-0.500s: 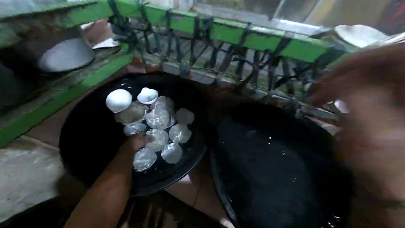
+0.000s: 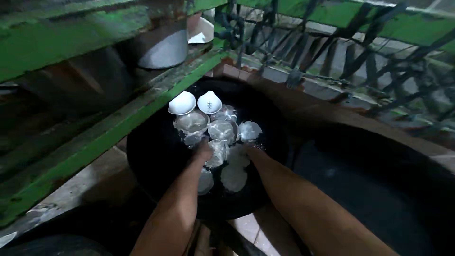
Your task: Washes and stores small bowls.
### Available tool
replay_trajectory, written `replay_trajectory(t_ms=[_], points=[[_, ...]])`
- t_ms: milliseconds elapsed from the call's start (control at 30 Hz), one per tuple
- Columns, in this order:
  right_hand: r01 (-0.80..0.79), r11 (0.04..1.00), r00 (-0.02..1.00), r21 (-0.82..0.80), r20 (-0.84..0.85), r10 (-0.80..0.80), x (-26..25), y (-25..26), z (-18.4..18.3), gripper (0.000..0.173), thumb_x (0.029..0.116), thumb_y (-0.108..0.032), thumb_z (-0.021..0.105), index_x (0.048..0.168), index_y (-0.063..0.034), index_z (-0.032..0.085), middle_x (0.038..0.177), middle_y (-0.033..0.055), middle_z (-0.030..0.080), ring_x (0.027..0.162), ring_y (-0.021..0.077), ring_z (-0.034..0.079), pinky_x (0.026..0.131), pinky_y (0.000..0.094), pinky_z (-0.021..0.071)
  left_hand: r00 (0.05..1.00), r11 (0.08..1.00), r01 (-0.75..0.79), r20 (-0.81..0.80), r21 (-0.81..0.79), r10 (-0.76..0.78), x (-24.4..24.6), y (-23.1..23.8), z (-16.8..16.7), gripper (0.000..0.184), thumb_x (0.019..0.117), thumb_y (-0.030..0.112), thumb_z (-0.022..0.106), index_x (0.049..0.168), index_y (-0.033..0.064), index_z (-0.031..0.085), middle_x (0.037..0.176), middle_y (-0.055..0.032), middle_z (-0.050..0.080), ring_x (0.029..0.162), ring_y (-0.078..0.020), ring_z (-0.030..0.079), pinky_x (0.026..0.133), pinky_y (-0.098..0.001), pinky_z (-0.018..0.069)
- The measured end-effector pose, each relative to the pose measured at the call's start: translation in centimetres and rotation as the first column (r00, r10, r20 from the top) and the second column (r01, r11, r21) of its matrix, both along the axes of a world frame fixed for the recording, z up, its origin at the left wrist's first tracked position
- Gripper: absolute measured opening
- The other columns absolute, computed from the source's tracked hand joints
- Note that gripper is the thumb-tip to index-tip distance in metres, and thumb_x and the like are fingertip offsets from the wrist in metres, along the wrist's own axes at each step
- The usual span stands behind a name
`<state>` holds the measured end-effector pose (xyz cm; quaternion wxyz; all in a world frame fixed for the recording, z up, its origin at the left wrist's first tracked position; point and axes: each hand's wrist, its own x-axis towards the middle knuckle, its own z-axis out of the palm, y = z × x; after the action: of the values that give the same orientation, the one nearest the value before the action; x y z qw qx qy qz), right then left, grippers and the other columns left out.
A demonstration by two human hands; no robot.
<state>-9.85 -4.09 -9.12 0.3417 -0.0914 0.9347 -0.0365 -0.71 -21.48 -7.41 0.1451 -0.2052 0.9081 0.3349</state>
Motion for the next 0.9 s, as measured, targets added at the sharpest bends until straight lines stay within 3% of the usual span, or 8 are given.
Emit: replay_trajectory(t_ms=[100, 200, 267, 367, 467, 600, 700, 900], points=[[-0.057, 0.998, 0.993, -0.035, -0.104, 0.053, 0.1, 0.8, 2.6, 0.048, 0.1011, -0.028, 0.063, 0.136, 0.0051, 0.059, 0.144, 0.0287, 0.055, 0.137, 0.0447, 0.05, 0.113, 0.0631, 0.0384, 0.997, 0.997, -0.069, -0.017, 0.039, 0.069, 0.0, -0.2, 1.2, 0.044, 0.1049, 0.021, 0.056, 0.144, 0.0006, 0.055, 0.138, -0.0292, 0.059, 0.128, -0.0454, 0.058, 0.106, -0.0645, 0.0451], [0.098, 0.898, 0.961, -0.429, -0.194, -0.197, 1.1, 2.8, 3.8, 0.039, 0.1017, -0.021, 0.063, 0.134, 0.0012, 0.063, 0.135, 0.0286, 0.061, 0.128, 0.0455, 0.058, 0.108, 0.0645, 0.0437, 0.977, 0.904, -0.204, 0.013, 0.376, 0.215, -0.4, 0.9, 1.4, 0.052, 0.112, 0.04, 0.041, 0.147, 0.0036, 0.05, 0.138, -0.0283, 0.057, 0.123, -0.0425, 0.059, 0.1, -0.0616, 0.049], [0.256, 0.751, 0.931, -0.609, -0.054, -0.361, 2.1, 3.1, 3.9, 0.051, 0.1103, -0.038, 0.046, 0.135, 0.0038, 0.061, 0.136, 0.0294, 0.06, 0.129, 0.0437, 0.057, 0.11, 0.0621, 0.0423, 0.963, 0.787, -0.239, 0.035, 0.569, 0.267, -0.7, 2.9, 1.0, 0.052, 0.1119, 0.045, 0.038, 0.146, 0.0076, 0.051, 0.137, -0.0263, 0.056, 0.117, -0.0401, 0.059, 0.091, -0.0601, 0.0509], [0.437, 0.549, 0.844, -0.713, 0.116, -0.523, 2.6, 3.0, 4.0, 0.066, 0.1031, -0.055, 0.054, 0.138, 0.0, 0.057, 0.134, 0.0255, 0.062, 0.125, 0.0378, 0.06, 0.107, 0.0589, 0.0474, 0.966, 0.816, -0.133, -0.111, 0.563, 0.234, -2.5, 4.9, 0.4, 0.063, 0.1087, 0.047, 0.046, 0.152, 0.002, 0.042, 0.15, -0.0281, 0.048, 0.14, -0.0422, 0.047, 0.114, -0.0635, 0.0384], [0.376, 0.503, 0.807, -0.778, 0.008, -0.591, 2.3, 3.5, 3.0, 0.049, 0.0957, -0.021, 0.074, 0.136, 0.0013, 0.059, 0.127, 0.0252, 0.065, 0.117, 0.0375, 0.064, 0.102, 0.0569, 0.0519, 0.927, 0.932, -0.144, -0.285, 0.332, 0.245, -4.6, 4.6, 1.3, 0.064, 0.1072, 0.056, 0.042, 0.137, 0.0012, 0.059, 0.134, -0.0255, 0.062, 0.127, -0.0413, 0.058, 0.106, -0.0636, 0.0458], [0.402, 0.536, 0.748, -0.743, -0.071, -0.66, 2.9, 4.0, 3.7, 0.043, 0.1029, -0.018, 0.062, 0.14, 0.0028, 0.055, 0.129, 0.0292, 0.063, 0.119, 0.0429, 0.063, 0.103, 0.061, 0.049, 0.961, 0.962, 0.139, -0.201, -0.234, -0.188, -8.3, 0.8, 0.1, 0.052, 0.1022, 0.02, 0.06, 0.15, 0.0032, 0.048, 0.152, -0.0253, 0.047, 0.141, -0.045, 0.045, 0.111, -0.0662, 0.04], [0.403, 0.494, 0.721, -0.77, -0.065, -0.689, 3.6, 3.9, 4.7, 0.04, 0.1037, -0.015, 0.059, 0.141, 0.0001, 0.056, 0.128, 0.0281, 0.064, 0.118, 0.0419, 0.064, 0.102, 0.0605, 0.0493, 0.942, 0.895, 0.276, -0.086, -0.35, -0.325, -9.7, 0.4, -1.0, 0.05, 0.0944, 0.015, 0.073, 0.141, 0.0016, 0.059, 0.143, -0.0283, 0.055, 0.134, -0.0511, 0.05, 0.108, -0.0709, 0.0381], [0.114, 0.415, 0.697, -0.902, -0.225, -0.681, 3.4, 4.5, 4.4, 0.027, 0.1057, -0.011, 0.055, 0.129, 0.0007, 0.062, 0.126, 0.0208, 0.067, 0.118, 0.0302, 0.065, 0.104, 0.0495, 0.0505, 0.863, 0.811, 0.368, -0.157, -0.454, -0.48, -9.8, -0.2, 2.5, 0.044, 0.1016, 0.015, 0.061, 0.144, 0.0068, 0.056, 0.121, -0.0333, 0.065, 0.112, -0.0543, 0.063, 0.095, -0.0702, 0.0489]])
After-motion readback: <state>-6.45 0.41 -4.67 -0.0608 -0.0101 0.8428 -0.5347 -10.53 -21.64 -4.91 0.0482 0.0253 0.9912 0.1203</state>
